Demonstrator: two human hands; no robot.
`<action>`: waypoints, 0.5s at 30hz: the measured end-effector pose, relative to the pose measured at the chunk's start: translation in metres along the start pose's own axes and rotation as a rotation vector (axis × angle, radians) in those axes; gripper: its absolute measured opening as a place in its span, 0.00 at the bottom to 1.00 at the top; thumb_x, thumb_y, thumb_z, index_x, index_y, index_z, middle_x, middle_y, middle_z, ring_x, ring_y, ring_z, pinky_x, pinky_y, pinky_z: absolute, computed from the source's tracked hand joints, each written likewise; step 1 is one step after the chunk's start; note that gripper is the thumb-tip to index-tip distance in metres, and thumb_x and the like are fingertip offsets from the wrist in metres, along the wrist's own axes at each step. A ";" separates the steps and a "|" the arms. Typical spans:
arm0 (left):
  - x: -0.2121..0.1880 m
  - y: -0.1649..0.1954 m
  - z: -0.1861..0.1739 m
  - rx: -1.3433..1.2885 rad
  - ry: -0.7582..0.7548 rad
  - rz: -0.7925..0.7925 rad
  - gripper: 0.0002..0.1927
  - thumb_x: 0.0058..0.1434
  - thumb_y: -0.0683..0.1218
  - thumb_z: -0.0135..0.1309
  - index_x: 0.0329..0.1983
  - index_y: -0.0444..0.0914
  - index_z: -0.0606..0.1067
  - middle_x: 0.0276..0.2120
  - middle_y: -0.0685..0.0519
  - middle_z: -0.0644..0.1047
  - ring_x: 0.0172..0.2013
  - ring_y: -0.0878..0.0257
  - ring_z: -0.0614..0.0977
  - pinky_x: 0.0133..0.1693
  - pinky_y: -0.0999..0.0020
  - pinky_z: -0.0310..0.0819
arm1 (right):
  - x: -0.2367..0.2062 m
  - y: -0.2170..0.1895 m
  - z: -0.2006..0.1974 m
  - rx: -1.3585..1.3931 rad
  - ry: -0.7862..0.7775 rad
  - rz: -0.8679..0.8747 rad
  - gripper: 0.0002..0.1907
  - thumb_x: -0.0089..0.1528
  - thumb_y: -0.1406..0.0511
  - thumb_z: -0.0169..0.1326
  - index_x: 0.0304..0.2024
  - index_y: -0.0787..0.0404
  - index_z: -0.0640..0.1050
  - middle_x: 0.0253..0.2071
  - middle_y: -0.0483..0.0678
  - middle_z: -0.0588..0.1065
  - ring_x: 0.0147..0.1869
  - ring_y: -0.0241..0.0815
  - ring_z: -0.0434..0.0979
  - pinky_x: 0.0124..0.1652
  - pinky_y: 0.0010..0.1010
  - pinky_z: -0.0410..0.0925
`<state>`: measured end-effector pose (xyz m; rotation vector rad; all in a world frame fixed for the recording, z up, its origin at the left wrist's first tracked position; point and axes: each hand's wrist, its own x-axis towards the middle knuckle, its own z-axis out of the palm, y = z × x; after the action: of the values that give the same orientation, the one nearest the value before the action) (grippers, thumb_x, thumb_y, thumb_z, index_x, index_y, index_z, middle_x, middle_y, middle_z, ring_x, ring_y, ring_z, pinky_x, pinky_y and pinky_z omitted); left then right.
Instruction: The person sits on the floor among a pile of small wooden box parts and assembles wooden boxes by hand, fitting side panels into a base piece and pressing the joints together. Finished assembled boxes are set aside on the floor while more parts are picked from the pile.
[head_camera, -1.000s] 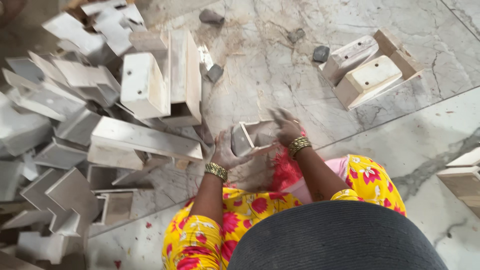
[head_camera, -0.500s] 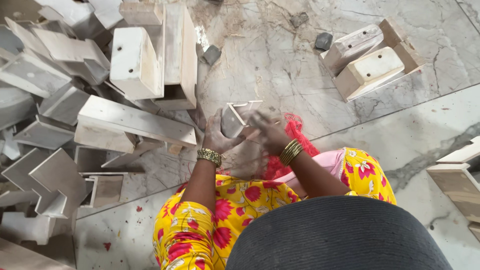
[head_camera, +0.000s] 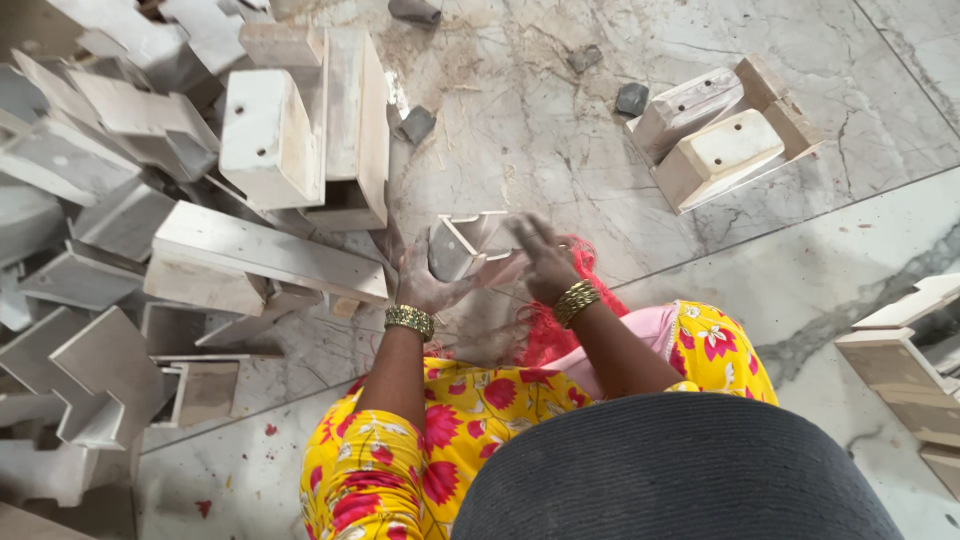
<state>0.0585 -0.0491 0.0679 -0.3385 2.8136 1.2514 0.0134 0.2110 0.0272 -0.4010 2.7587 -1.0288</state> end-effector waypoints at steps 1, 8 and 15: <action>0.001 -0.003 0.004 0.012 0.015 0.026 0.68 0.31 0.62 0.74 0.75 0.39 0.56 0.65 0.38 0.66 0.65 0.43 0.66 0.64 0.52 0.63 | 0.000 0.002 0.002 -0.040 -0.033 -0.054 0.44 0.54 0.70 0.47 0.75 0.46 0.60 0.79 0.54 0.51 0.80 0.53 0.54 0.72 0.46 0.52; 0.018 -0.025 0.013 0.026 0.026 0.058 0.73 0.26 0.66 0.75 0.75 0.40 0.54 0.68 0.40 0.62 0.68 0.42 0.62 0.65 0.49 0.55 | 0.002 0.004 0.009 -0.124 -0.148 0.396 0.40 0.58 0.66 0.48 0.73 0.43 0.58 0.78 0.50 0.48 0.81 0.53 0.46 0.73 0.43 0.47; 0.013 -0.026 0.012 0.060 -0.015 0.002 0.71 0.28 0.66 0.74 0.73 0.37 0.54 0.67 0.39 0.64 0.66 0.47 0.68 0.65 0.57 0.63 | 0.004 0.002 0.016 0.005 -0.033 0.001 0.45 0.54 0.74 0.43 0.74 0.41 0.59 0.81 0.50 0.47 0.84 0.52 0.43 0.74 0.41 0.44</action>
<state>0.0508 -0.0593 0.0395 -0.3217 2.8330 1.1621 0.0129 0.2010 0.0139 -0.4119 2.7268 -1.0189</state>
